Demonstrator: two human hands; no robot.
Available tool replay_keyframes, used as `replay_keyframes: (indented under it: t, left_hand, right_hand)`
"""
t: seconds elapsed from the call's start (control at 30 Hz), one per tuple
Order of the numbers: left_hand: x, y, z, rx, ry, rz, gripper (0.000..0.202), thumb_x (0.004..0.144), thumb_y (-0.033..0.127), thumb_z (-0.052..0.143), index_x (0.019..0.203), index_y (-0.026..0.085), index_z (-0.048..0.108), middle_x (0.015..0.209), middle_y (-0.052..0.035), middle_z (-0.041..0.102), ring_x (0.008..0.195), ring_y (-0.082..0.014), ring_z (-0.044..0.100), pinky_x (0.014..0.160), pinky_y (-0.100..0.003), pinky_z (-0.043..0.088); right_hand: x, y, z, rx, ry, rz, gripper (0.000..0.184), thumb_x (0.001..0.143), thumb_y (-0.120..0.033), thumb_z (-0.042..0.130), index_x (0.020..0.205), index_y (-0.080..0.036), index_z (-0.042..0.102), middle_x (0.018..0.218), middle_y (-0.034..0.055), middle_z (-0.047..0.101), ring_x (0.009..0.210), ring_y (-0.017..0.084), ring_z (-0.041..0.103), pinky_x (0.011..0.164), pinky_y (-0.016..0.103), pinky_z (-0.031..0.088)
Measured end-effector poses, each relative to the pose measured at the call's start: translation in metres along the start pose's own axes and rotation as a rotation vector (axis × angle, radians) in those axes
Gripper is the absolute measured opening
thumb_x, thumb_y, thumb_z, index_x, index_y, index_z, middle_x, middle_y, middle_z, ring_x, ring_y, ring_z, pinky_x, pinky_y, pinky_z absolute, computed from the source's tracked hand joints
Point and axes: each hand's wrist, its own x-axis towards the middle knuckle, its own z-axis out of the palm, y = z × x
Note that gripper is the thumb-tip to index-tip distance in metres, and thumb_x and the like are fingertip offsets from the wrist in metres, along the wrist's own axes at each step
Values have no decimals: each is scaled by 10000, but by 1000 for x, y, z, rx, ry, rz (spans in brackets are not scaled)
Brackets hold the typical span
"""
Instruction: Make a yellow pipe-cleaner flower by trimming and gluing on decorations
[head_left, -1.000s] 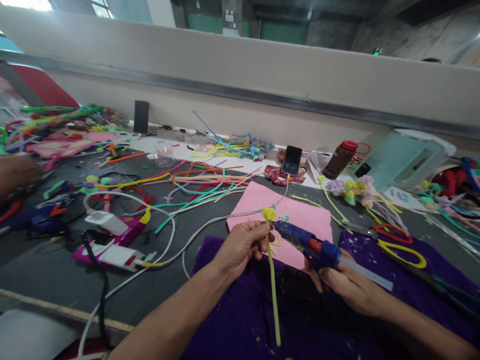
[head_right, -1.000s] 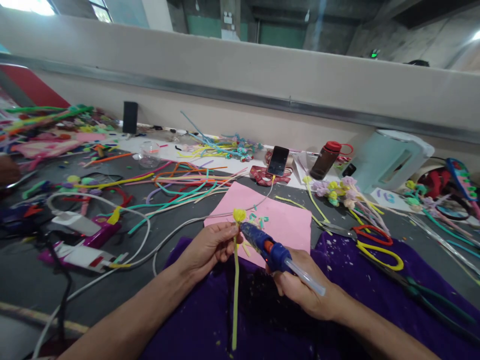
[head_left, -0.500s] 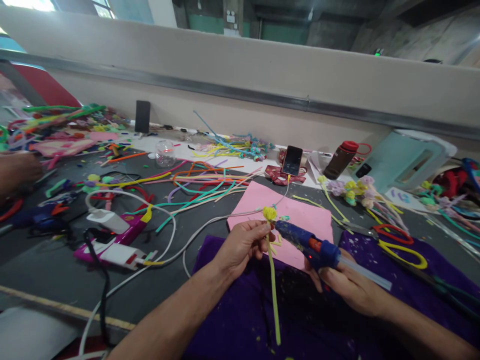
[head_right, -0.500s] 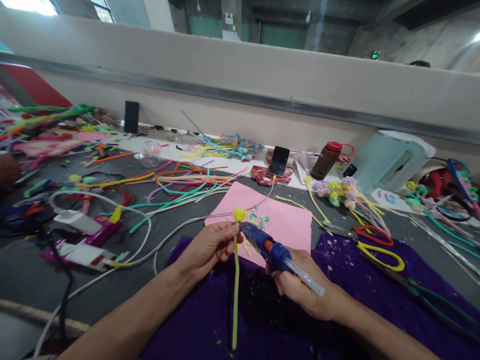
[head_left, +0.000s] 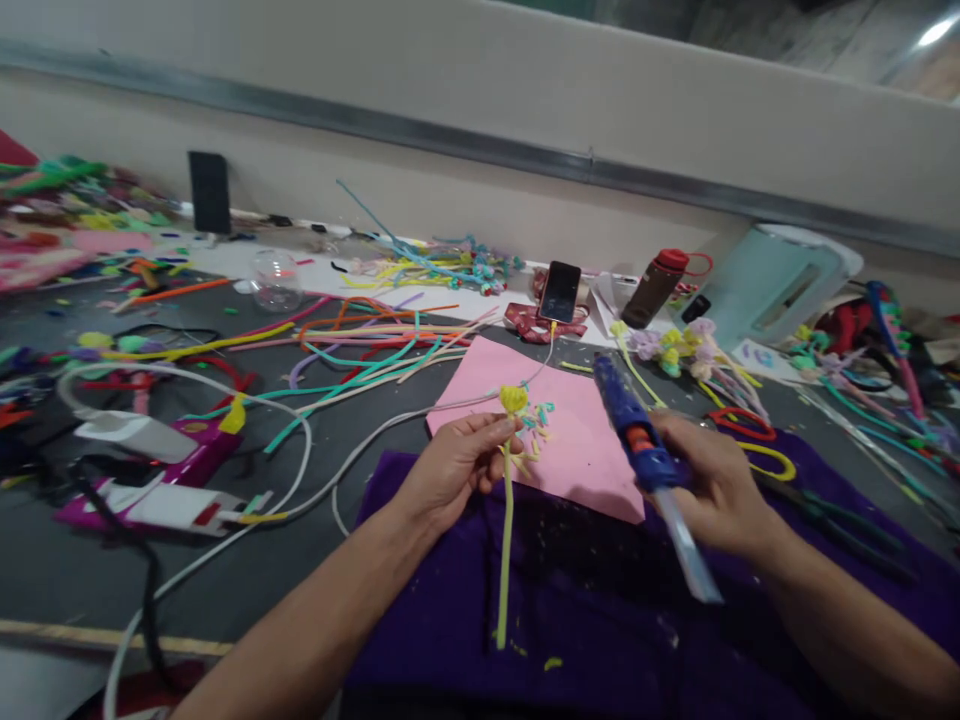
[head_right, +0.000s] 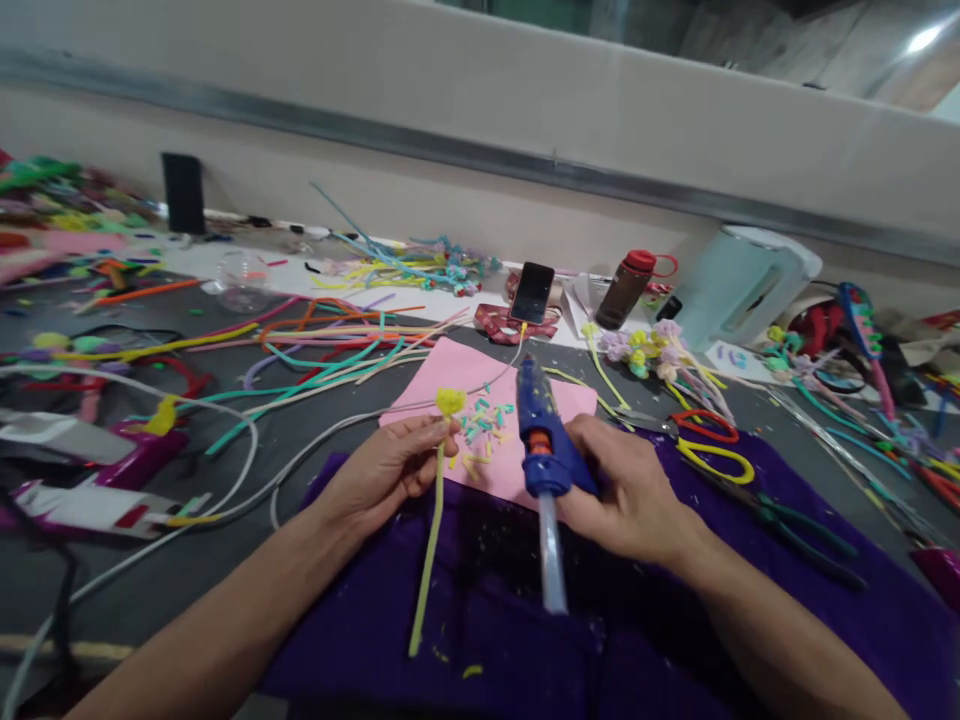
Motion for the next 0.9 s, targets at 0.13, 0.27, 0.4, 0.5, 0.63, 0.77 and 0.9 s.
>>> replay_keyframes:
  t: [0.13,0.27,0.4,0.5,0.63,0.77,0.9]
  left_hand:
    - [-2,2,3,8,-20,-48,240,694,314,662,792,97,632,651,-7,582,375,1,402,312,-107,258]
    - [-3,4,4,11,-25,-45,213,693,289,664,797,107,623,690,-10,599,393,-3,437,322,-106,282]
    - [-1,5,3,7,-21,-29,190,698,274,659,801,119,622,671,13,590,391,3,438,335,-103,298]
    - [-1,6,2,29,-30,-14,184,705,291,649,735,113,610,598,25,566,360,4,412,319,-108,279]
    - [-3,8,3,51,-74,31,182,717,296,628,705,117,597,634,11,597,312,8,378,272,-124,232]
    - [-6,12,2,53,-104,35,176,724,289,619,757,117,602,682,-11,628,284,10,363,255,-128,204]
    - [-6,18,-5,50,-38,49,191,695,281,655,768,109,618,634,-1,607,308,5,372,272,-121,214]
  right_hand:
    - [-5,21,11,-395,-61,179,250,762,-411,492,782,-163,516,656,20,543,549,142,504,506,246,309]
    - [-14,42,32,-579,-189,260,346,801,-478,425,828,-156,548,756,56,603,593,167,563,474,242,260]
    - [-18,50,40,-674,-263,257,398,805,-506,398,838,-147,566,777,84,612,591,178,569,446,244,214]
    - [-18,46,34,-714,-307,219,439,803,-545,401,874,-154,586,789,94,614,595,187,568,442,244,206]
    - [-13,30,21,-762,-227,145,402,846,-510,399,967,-182,598,892,105,615,699,207,579,475,253,250]
    - [2,14,19,-590,-269,-75,321,919,-352,341,964,-192,616,880,75,621,730,161,570,550,254,309]
    - [23,1,38,-517,-349,-186,300,905,-330,378,892,-179,636,777,57,612,639,135,539,521,249,265]
